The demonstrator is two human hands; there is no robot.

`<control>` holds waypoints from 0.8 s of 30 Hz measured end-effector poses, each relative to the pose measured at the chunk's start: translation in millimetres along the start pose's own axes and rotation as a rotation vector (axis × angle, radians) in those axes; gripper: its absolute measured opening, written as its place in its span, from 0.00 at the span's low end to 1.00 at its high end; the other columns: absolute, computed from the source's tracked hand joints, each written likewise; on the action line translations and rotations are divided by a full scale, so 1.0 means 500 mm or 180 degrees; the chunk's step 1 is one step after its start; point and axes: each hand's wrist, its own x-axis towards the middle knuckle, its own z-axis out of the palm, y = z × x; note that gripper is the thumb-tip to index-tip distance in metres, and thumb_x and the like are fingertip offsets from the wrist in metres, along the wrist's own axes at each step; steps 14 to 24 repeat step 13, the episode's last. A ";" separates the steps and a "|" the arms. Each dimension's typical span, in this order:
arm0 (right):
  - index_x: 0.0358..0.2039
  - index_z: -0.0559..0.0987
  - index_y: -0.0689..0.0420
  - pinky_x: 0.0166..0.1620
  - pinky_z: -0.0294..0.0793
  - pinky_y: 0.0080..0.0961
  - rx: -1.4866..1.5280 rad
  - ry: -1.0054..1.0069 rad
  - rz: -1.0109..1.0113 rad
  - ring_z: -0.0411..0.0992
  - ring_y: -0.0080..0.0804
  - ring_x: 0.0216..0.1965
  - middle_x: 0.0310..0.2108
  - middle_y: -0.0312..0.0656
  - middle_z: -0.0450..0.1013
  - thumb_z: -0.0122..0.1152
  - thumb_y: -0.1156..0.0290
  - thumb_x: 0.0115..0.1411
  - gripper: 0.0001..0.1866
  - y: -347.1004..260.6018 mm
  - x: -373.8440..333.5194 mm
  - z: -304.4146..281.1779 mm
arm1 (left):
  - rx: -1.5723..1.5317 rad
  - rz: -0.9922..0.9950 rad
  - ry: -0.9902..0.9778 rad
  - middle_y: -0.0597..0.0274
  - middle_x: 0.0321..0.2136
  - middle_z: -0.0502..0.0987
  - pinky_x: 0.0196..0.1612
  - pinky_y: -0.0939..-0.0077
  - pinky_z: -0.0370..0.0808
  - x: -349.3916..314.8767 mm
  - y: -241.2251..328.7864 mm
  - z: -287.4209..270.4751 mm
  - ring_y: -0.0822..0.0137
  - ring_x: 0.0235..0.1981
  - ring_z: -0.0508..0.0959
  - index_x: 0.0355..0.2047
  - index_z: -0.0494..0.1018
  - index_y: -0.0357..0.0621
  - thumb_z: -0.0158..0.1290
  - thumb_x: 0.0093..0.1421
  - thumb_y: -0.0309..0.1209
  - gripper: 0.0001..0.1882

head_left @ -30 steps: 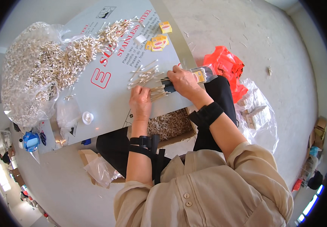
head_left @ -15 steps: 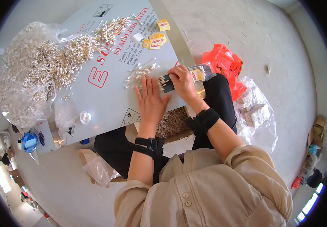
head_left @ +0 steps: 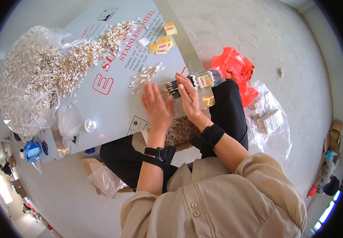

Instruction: Packaging wooden sticks into small plastic bags and sealing them.

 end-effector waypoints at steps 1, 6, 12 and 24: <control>0.53 0.71 0.65 0.60 0.61 0.26 0.0008 0.0004 0.0002 0.63 0.34 0.60 0.58 0.47 0.66 0.47 0.69 0.68 0.17 -0.001 0.002 0.002 | 0.0007 0.0003 -0.0004 0.40 0.66 0.50 0.68 0.49 0.44 -0.005 -0.008 0.002 0.47 0.68 0.48 0.63 0.53 0.31 0.48 0.64 0.47 0.38; 0.54 0.71 0.65 0.60 0.60 0.26 0.0259 0.0063 0.0082 0.63 0.36 0.60 0.59 0.47 0.65 0.46 0.67 0.69 0.18 0.015 0.022 0.022 | -0.2162 -0.0934 0.1050 0.43 0.65 0.53 0.67 0.60 0.52 -0.010 -0.021 0.006 0.51 0.67 0.53 0.63 0.54 0.31 0.35 0.71 0.41 0.28; 0.54 0.70 0.64 0.60 0.60 0.27 0.0246 0.0065 0.0002 0.63 0.37 0.60 0.59 0.48 0.65 0.45 0.66 0.70 0.18 0.025 0.031 0.050 | -0.2944 -0.1057 0.1152 0.45 0.65 0.52 0.68 0.62 0.50 0.010 0.001 0.033 0.54 0.67 0.53 0.64 0.53 0.32 0.36 0.70 0.44 0.31; 0.54 0.71 0.63 0.61 0.60 0.27 0.0270 0.0066 0.0030 0.63 0.38 0.60 0.59 0.49 0.64 0.46 0.66 0.70 0.18 0.026 0.031 0.049 | -0.3043 -0.1004 0.1116 0.45 0.66 0.51 0.68 0.62 0.49 0.010 0.004 0.039 0.53 0.68 0.51 0.64 0.53 0.32 0.37 0.70 0.46 0.32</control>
